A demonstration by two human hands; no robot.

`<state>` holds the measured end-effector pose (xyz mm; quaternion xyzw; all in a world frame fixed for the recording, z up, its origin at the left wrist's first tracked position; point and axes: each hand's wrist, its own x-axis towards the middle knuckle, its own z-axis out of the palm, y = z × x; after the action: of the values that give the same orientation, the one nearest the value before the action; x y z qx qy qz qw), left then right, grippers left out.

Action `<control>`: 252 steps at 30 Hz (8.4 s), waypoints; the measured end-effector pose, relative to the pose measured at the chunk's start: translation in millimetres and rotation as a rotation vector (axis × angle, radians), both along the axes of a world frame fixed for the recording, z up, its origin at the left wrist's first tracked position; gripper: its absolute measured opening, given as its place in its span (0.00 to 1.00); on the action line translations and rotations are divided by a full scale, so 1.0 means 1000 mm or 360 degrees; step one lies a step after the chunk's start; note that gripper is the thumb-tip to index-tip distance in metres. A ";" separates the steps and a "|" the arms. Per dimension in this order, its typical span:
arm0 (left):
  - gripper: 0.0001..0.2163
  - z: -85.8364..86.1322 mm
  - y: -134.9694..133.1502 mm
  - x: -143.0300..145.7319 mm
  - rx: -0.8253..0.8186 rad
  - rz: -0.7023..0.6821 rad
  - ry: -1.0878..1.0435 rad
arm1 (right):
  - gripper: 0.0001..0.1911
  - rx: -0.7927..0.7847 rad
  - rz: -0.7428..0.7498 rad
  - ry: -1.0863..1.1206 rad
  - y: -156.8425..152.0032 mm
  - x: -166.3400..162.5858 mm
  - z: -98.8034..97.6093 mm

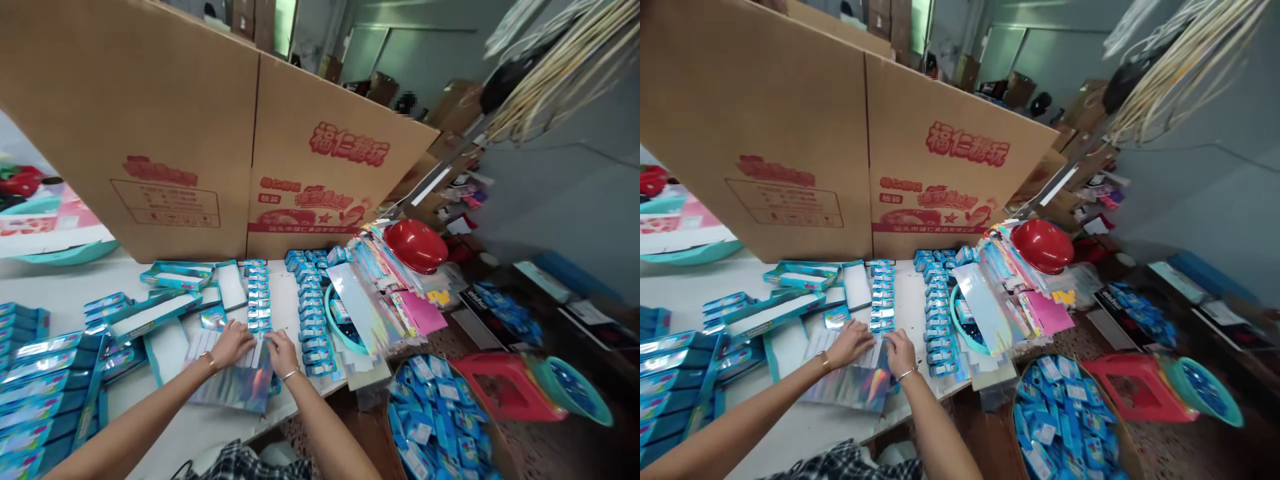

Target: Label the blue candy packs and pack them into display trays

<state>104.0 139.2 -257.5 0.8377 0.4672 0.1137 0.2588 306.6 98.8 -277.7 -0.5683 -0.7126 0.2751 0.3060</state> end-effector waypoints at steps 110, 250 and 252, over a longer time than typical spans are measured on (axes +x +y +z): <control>0.12 0.062 0.064 0.120 -0.1110 0.0622 -0.1374 | 0.26 -0.1046 -0.0201 0.1037 0.082 0.080 0.113; 0.13 -0.001 0.256 0.134 -0.0694 0.0442 -0.0591 | 0.12 -0.0197 -0.0188 0.0361 0.286 0.106 0.025; 0.13 -0.006 0.269 0.134 -0.0719 0.0484 -0.0455 | 0.12 -0.0114 -0.0308 0.0282 0.290 0.103 0.017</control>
<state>238.2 407.9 -263.8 0.6550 0.5595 0.1612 0.4816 409.1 388.9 -261.0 -0.6185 -0.6144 0.3185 0.3723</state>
